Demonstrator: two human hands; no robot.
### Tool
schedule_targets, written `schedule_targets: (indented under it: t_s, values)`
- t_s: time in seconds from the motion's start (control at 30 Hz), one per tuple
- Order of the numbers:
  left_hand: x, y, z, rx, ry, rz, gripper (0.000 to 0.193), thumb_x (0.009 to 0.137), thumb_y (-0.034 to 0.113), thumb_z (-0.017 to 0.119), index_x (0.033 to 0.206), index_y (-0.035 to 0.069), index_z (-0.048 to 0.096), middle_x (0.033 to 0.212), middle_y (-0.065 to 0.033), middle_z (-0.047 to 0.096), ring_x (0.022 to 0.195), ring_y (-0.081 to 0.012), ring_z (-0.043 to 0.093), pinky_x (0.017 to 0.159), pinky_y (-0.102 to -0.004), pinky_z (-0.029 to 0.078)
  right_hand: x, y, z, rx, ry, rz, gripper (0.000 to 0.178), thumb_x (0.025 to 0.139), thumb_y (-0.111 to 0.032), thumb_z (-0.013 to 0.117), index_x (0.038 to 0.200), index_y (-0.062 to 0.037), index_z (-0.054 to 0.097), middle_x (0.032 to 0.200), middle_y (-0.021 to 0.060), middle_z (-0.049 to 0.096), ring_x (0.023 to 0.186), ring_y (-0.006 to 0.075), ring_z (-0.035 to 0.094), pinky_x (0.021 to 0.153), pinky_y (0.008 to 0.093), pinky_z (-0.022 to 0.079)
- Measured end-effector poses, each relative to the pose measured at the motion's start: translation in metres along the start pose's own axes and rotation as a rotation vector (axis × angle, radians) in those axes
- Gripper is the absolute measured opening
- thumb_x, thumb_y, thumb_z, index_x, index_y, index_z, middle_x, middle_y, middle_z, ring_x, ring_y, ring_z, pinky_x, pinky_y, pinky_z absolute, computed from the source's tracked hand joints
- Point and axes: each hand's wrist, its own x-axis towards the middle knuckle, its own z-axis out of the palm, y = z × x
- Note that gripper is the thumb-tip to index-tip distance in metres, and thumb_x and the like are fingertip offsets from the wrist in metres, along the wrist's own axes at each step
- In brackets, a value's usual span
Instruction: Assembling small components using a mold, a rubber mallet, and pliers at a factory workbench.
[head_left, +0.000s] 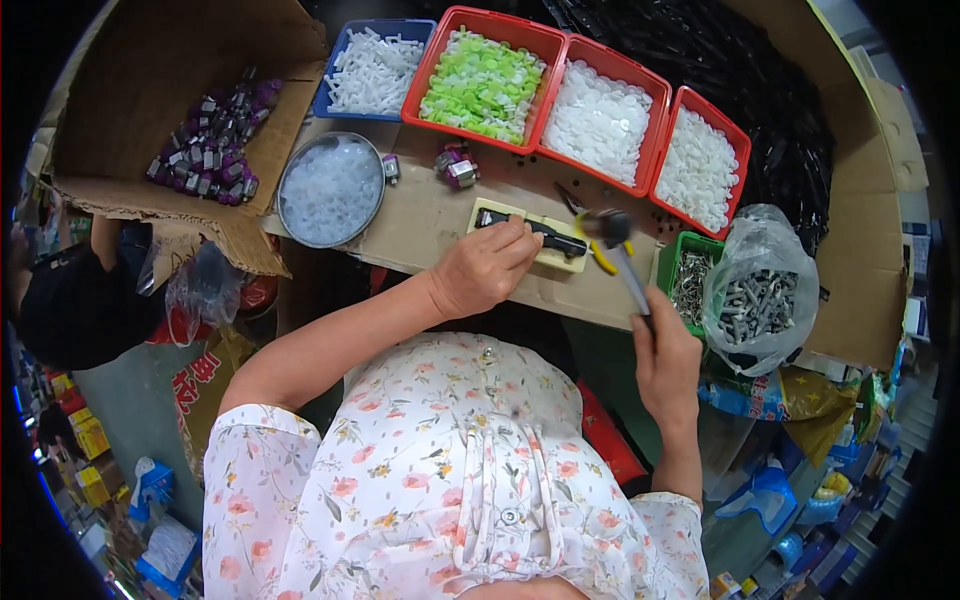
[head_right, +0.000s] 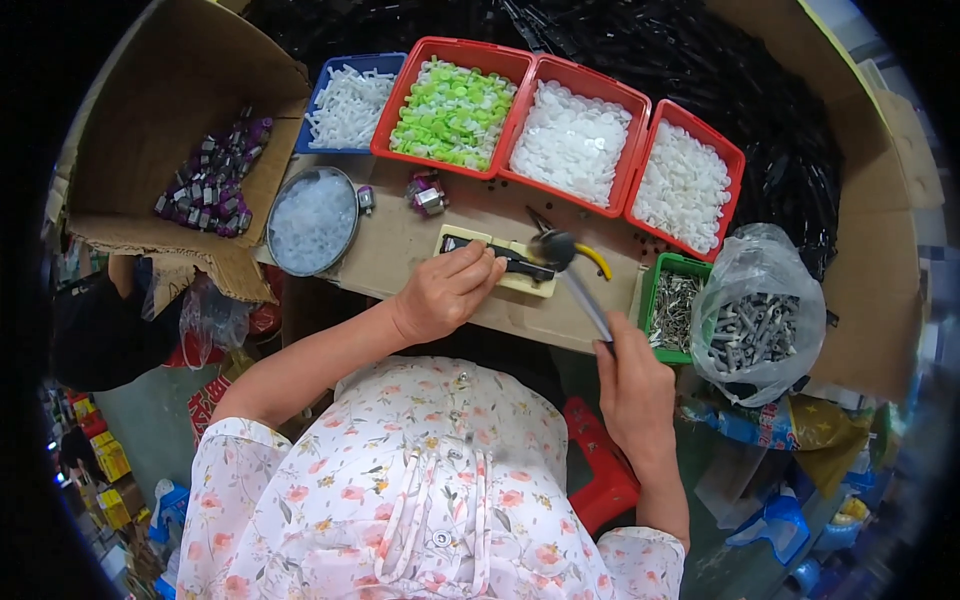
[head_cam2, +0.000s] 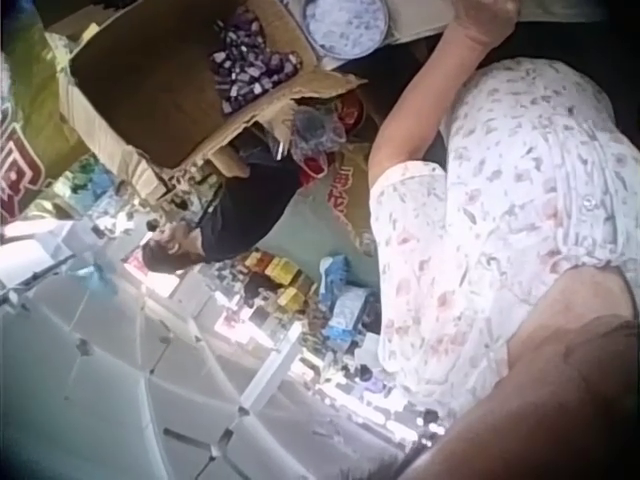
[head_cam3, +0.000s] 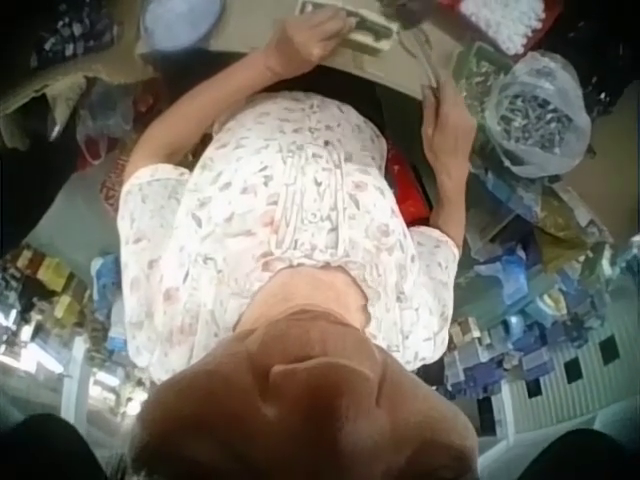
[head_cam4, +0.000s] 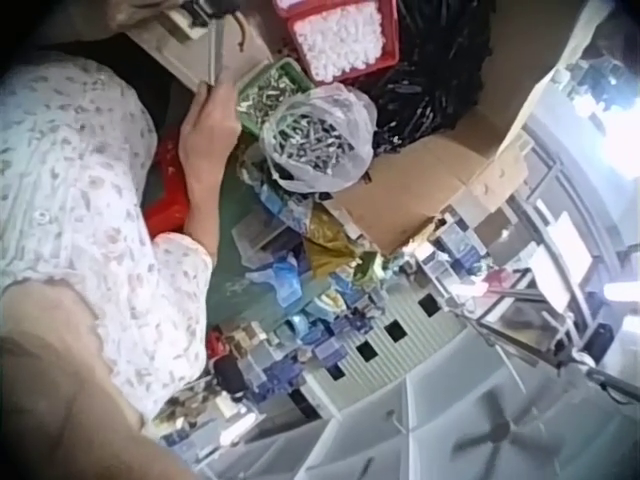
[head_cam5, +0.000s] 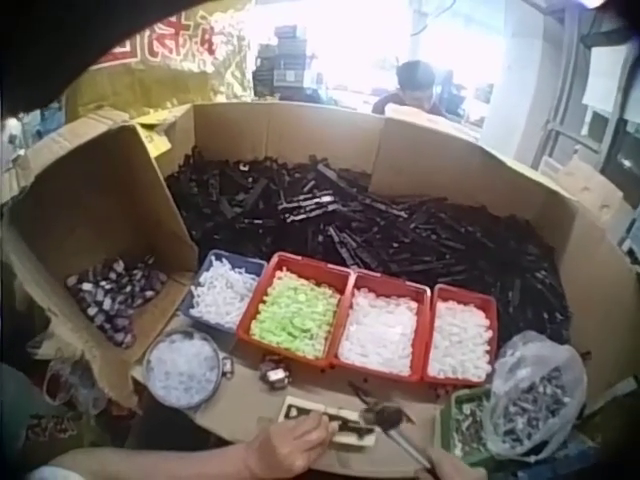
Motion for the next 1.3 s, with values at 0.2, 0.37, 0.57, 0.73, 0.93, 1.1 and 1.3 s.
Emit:
schedule_targets:
  t_s: [0.2,0.37,0.57,0.73,0.93,1.1,1.3]
  values:
    - [0.005,-0.002,-0.003,-0.012,0.005,0.008,0.034,0.072,0.002,0.068,0.104,-0.010,0.067,0.098,-0.0139,0.063,0.096,-0.0276,0.065,0.074,-0.0327,0.056,0.000,0.006,0.010,-0.089,-0.185,0.089,0.025,0.096,-0.008,0.058,0.120,-0.0022,0.056,0.085,0.0228,0.059,0.073,0.0422,0.060,0.064,0.0440,0.047]
    - [0.004,-0.004,0.000,-0.012,0.001,0.011,0.034,0.072,0.003,0.068,0.104,-0.010,0.067,0.099,-0.0142,0.062,0.097,-0.0273,0.064,0.074,-0.0324,0.056,-0.002,0.007,0.006,0.083,0.029,0.062,0.027,0.097,-0.010,0.058,0.123,-0.0016,0.056,0.080,0.0201,0.058,0.065,0.0343,0.057,0.061,0.0380,0.045]
    - [0.003,-0.001,-0.001,0.004,-0.018,-0.001,0.035,0.072,0.003,0.067,0.105,-0.010,0.066,0.100,-0.0140,0.062,0.099,-0.0277,0.064,0.075,-0.0319,0.055,-0.003,0.014,0.020,0.014,-0.089,0.060,0.025,0.097,-0.010,0.058,0.121,-0.0017,0.055,0.084,0.0229,0.059,0.072,0.0416,0.059,0.064,0.0421,0.047]
    - [0.004,0.007,-0.007,0.049,-0.069,-0.021,0.036,0.073,0.002,0.064,0.106,-0.011,0.066,0.103,-0.0163,0.062,0.102,-0.0305,0.063,0.079,-0.0342,0.055,-0.002,0.011,0.023,-0.040,-0.178,0.122,0.024,0.096,-0.009,0.057,0.119,-0.0028,0.052,0.087,0.0262,0.059,0.081,0.0483,0.058,0.066,0.0492,0.045]
    - [-0.005,0.022,-0.007,0.096,-0.059,-0.077,0.038,0.074,0.000,0.061,0.110,-0.013,0.064,0.112,-0.0207,0.062,0.111,-0.0349,0.062,0.089,-0.0381,0.055,-0.001,0.013,0.023,-0.022,-0.191,0.123,0.023,0.096,-0.008,0.057,0.118,-0.0038,0.052,0.086,0.0257,0.059,0.079,0.0477,0.058,0.065,0.0484,0.045]
    - [-0.007,0.027,-0.004,0.126,-0.073,-0.071,0.039,0.075,0.000,0.061,0.112,-0.013,0.064,0.115,-0.0212,0.062,0.112,-0.0351,0.062,0.089,-0.0367,0.055,0.010,0.001,0.008,0.029,-0.090,-0.002,0.025,0.096,-0.009,0.057,0.120,-0.0041,0.052,0.088,0.0252,0.060,0.079,0.0466,0.060,0.065,0.0504,0.046]
    - [-0.005,0.027,-0.006,0.138,-0.083,-0.044,0.039,0.075,0.002,0.062,0.112,-0.012,0.065,0.114,-0.0217,0.062,0.110,-0.0346,0.063,0.088,-0.0359,0.056,0.023,-0.001,0.021,0.007,-0.084,-0.052,0.028,0.094,-0.005,0.058,0.121,-0.0015,0.054,0.097,0.0242,0.063,0.082,0.0444,0.064,0.066,0.0485,0.050]
